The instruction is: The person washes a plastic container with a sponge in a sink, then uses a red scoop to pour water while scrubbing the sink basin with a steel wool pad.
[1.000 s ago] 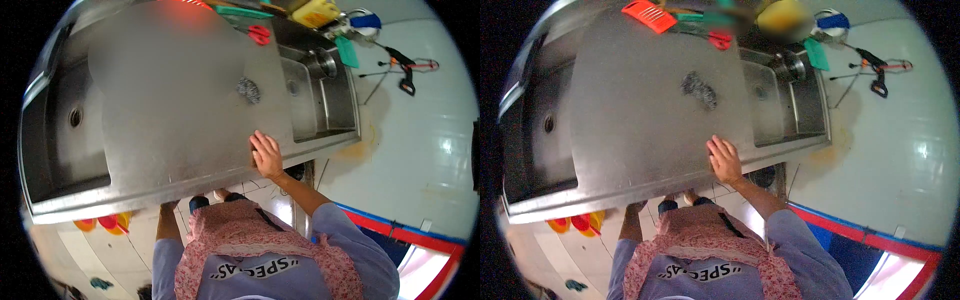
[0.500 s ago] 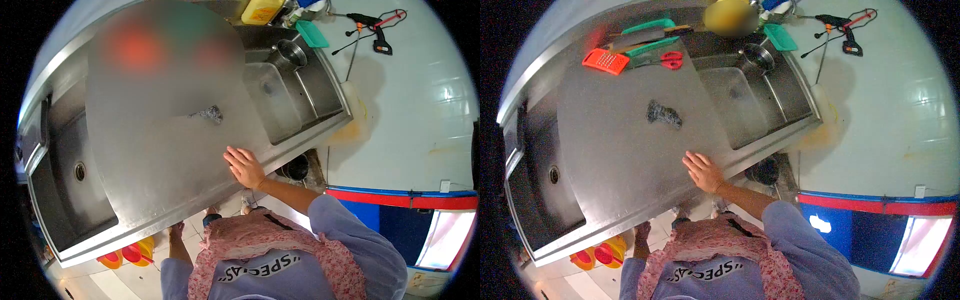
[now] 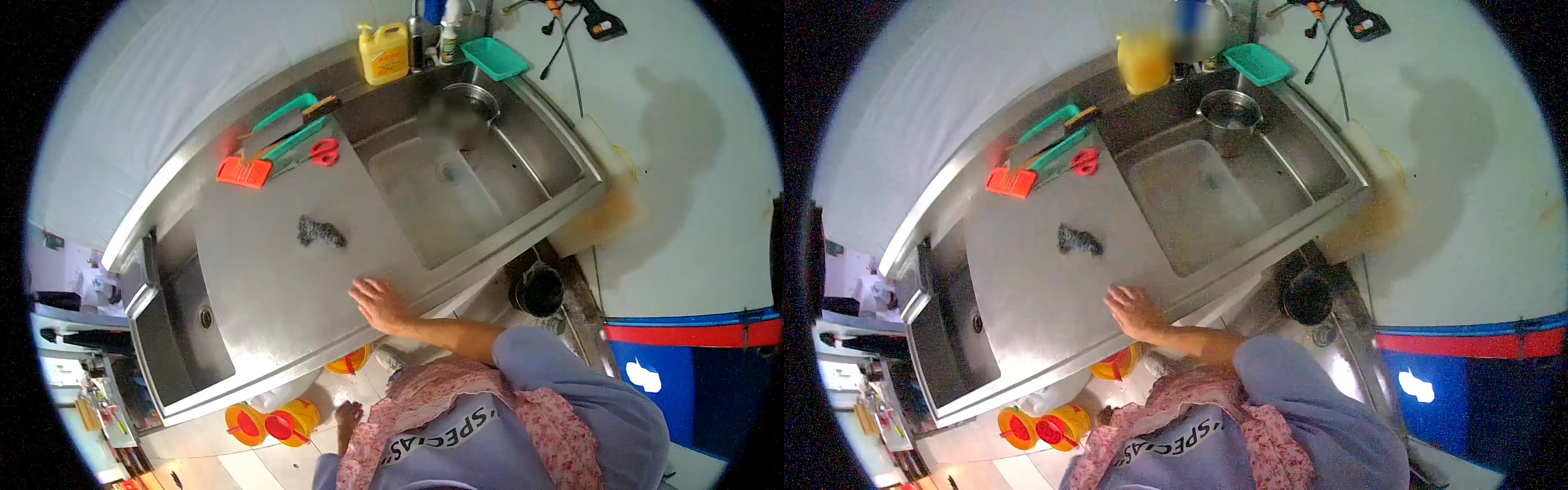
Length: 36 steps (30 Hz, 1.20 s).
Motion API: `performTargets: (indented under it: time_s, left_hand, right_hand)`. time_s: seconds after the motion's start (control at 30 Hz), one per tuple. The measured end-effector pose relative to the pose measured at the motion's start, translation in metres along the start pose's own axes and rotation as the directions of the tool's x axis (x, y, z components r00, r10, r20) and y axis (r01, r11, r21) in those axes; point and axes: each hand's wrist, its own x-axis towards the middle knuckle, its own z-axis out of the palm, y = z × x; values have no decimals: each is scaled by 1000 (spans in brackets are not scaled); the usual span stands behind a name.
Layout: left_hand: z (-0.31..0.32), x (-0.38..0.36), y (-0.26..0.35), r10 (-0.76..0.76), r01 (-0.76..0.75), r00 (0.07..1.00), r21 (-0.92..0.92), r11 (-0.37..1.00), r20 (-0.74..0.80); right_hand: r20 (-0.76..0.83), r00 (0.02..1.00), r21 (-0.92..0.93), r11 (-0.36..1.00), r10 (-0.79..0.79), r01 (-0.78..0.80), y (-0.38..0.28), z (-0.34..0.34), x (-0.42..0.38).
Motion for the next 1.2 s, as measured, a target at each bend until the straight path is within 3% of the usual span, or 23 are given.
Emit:
performTargets:
  time_s: [0.1,0.23,0.3,0.33,0.37,0.4,0.47,0.5,0.57,0.6,0.67,0.77,0.87,0.9,0.97,1.0,1.07,1.1,1.17,1.2]
  left_hand:
    - [31,-27,-26,43,-41,999,93,995,-16]
    - [59,-43,-36,246,-234,969,274,933,-9]
    - [69,-51,-21,386,-376,921,389,841,56]
    - [104,-95,18,472,-448,871,614,650,136]
    - [132,-122,46,375,-397,918,274,876,130]
    - [154,-139,78,477,-530,848,369,763,231]
    - [208,-184,139,576,-664,740,516,541,348]
    - [235,-193,157,626,-686,727,341,643,283]
    - [270,-206,199,656,-751,653,438,494,378]
    - [287,-206,211,655,-764,645,319,560,395]
    - [320,-202,230,672,-802,598,313,510,437]
    - [359,-186,244,598,-811,557,224,540,577]
    - [388,-173,250,566,-860,507,338,382,651]
    - [398,-172,252,569,-868,497,363,340,655]
    - [415,-178,257,550,-819,573,448,359,608]
    - [423,-180,258,538,-790,612,489,371,580]
    - [429,-152,248,560,-795,604,387,466,567]
    - [432,-143,244,571,-793,602,335,508,558]
    - [435,-133,244,575,-767,640,465,442,510]
    - [441,-131,245,582,-748,654,527,403,484]
  right_hand:
    - [-78,997,202,979,-26,42,11,-13,-3]
    - [-187,974,404,894,-128,195,34,-27,-13]
    - [-130,982,438,881,-136,180,61,-48,-26]
    - [-104,986,449,878,-131,165,80,-58,-34]
    - [-129,985,406,901,-112,155,99,-69,-42]
    - [-147,984,357,923,-95,143,121,-81,-50]
    - [-44,970,613,773,239,-162,156,-111,-73]
    - [-23,923,547,778,384,-310,163,-147,-77]
    - [-89,793,497,717,603,-489,189,-193,-91]
    - [-160,713,528,670,683,-522,211,-200,-103]
    - [-318,597,489,666,737,-563,261,-205,-131]
    - [-286,487,635,544,825,-549,277,-227,-148]
    - [-210,411,575,452,887,-682,287,-232,-144]
    - [-182,420,525,449,889,-723,286,-237,-138]
    - [-123,433,419,442,893,-794,286,-248,-124]
    - [-145,513,468,515,846,-718,296,-244,-119]
    - [-195,654,553,633,730,-542,323,-233,-110]
    - [-125,699,450,668,704,-592,337,-234,-104]
    - [28,765,228,741,644,-632,367,-239,-82]
    - [77,771,210,745,633,-633,380,-243,-70]
